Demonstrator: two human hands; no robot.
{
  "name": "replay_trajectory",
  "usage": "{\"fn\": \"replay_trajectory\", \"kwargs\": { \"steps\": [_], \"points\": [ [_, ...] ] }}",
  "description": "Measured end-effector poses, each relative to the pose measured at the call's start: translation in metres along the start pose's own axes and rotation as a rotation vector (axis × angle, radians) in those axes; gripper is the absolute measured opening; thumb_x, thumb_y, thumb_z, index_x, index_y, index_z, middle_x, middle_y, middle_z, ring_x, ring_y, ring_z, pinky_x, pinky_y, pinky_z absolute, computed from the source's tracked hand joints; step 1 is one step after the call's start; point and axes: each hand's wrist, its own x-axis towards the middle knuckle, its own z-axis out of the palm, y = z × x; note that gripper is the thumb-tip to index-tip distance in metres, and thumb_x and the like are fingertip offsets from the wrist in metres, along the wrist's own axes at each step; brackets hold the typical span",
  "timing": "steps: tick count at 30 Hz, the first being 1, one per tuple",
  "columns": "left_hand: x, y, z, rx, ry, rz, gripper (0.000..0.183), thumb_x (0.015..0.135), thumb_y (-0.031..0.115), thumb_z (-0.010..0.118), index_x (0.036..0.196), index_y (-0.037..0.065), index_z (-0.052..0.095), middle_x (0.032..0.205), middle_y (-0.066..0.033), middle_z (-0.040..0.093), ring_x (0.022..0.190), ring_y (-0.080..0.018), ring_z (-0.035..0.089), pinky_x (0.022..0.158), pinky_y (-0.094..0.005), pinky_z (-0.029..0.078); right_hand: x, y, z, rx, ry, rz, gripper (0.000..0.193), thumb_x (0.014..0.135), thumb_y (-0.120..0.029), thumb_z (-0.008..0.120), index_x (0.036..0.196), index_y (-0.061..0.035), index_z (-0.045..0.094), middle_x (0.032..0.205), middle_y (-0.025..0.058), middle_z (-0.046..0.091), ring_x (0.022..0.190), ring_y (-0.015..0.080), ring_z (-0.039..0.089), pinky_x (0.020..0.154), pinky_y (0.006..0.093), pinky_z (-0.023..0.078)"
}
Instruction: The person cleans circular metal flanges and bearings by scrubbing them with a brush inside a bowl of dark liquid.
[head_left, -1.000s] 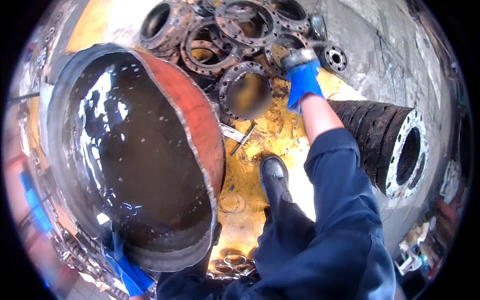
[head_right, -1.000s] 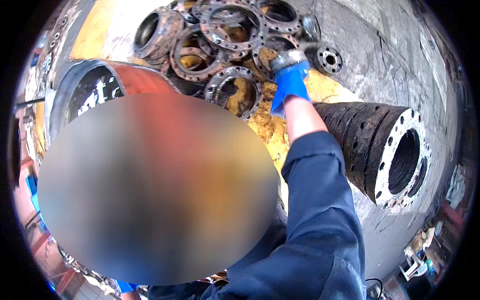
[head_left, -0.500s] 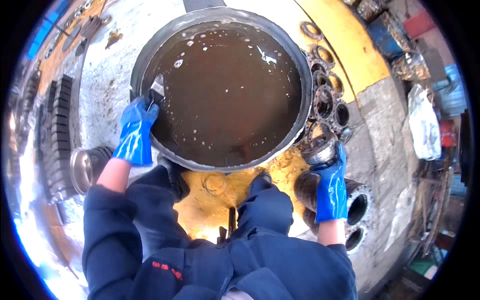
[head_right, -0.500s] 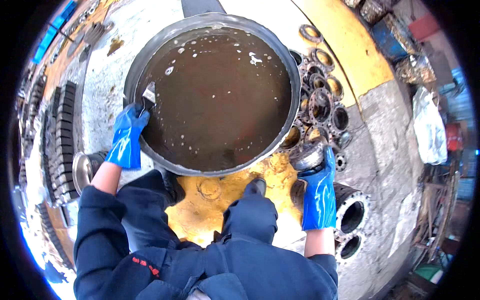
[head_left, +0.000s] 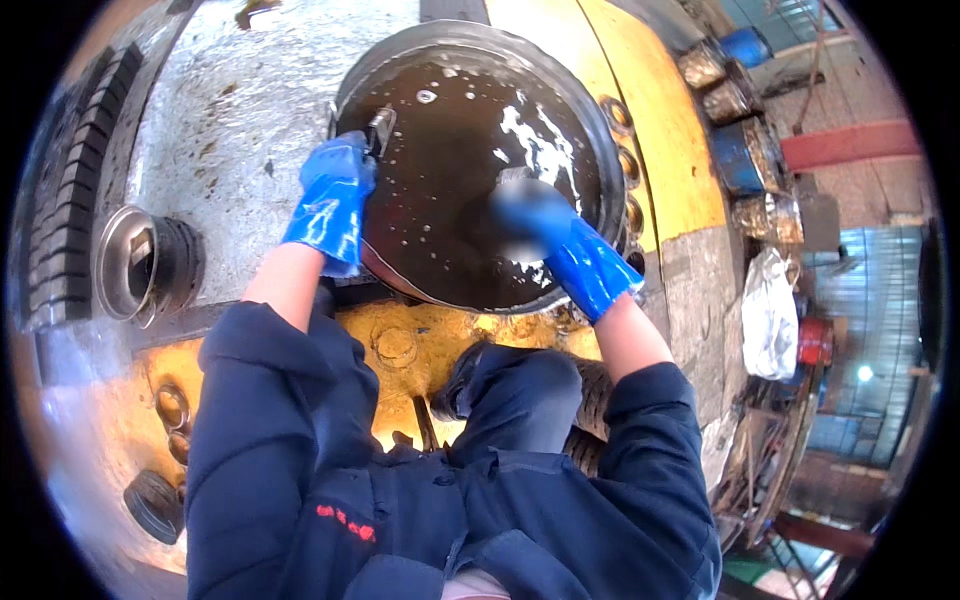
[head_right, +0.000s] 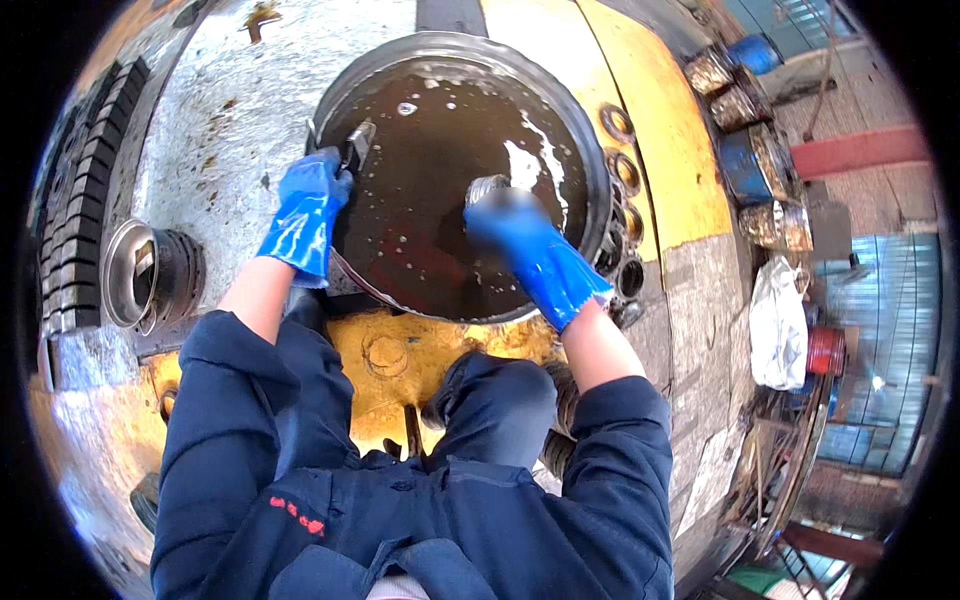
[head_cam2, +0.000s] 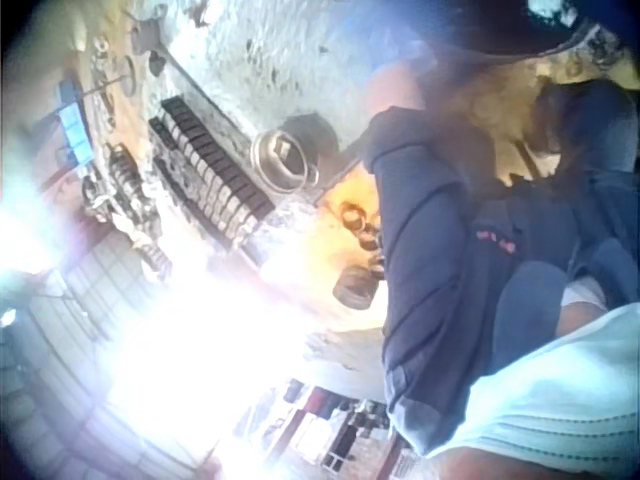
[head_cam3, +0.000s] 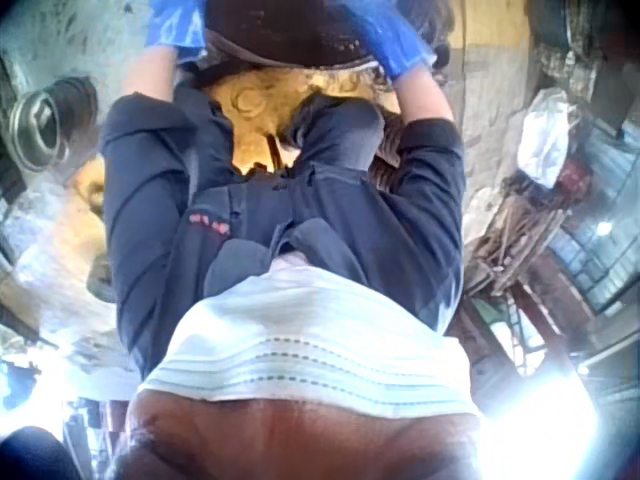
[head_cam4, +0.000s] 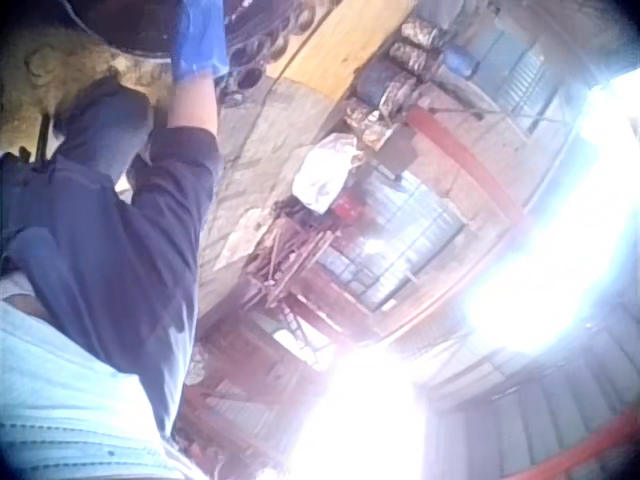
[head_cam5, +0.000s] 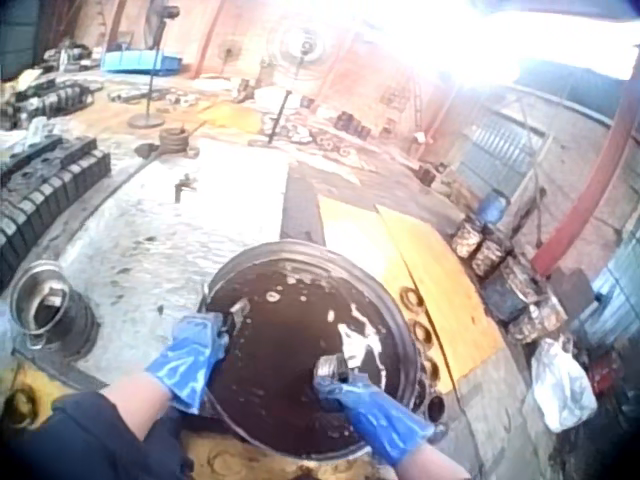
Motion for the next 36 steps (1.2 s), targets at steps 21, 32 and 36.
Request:
{"fn": "replay_trajectory", "kwargs": {
  "steps": [21, 32, 36],
  "points": [
    [0.001, 0.008, 0.003, -0.035, -0.03, -0.009, 0.039, 0.095, 0.036, 0.066, 0.128, 0.014, 0.07, 0.127, -0.015, 0.073, 0.119, -0.036, 0.069, 0.103, -0.0485, 0.055, 0.086, 0.047, 0.058, -0.214, -0.001, 0.131, 0.054, 0.089, -0.038, 0.072, 0.133, -0.0061, 0.071, 0.133, 0.0266, 0.069, 0.125, 0.0433, 0.066, 0.108, 0.0498, 0.054],
    [-0.004, 0.012, -0.015, 0.043, -0.113, -0.023, 0.053, 0.097, 0.041, 0.065, 0.143, 0.015, 0.065, 0.141, -0.0137, 0.068, 0.13, -0.0334, 0.065, 0.113, -0.045, 0.05, 0.087, 0.05, 0.083, -0.317, 0.14, 0.035, 0.025, 0.094, -0.016, 0.067, 0.114, -0.0049, 0.077, 0.119, 0.0259, 0.074, 0.113, 0.043, 0.072, 0.095, 0.0512, 0.059],
    [-0.001, 0.009, 0.001, 0.011, -0.006, 0.007, 0.043, 0.095, 0.042, 0.067, 0.129, 0.014, 0.07, 0.131, -0.0141, 0.072, 0.122, -0.0354, 0.068, 0.105, -0.048, 0.054, 0.085, 0.094, 0.064, 0.141, -0.034, -0.043, 0.026, 0.093, -0.02, 0.073, 0.113, -0.0043, 0.075, 0.112, 0.0253, 0.076, 0.106, 0.0426, 0.074, 0.091, 0.0527, 0.058]
  ]
}}
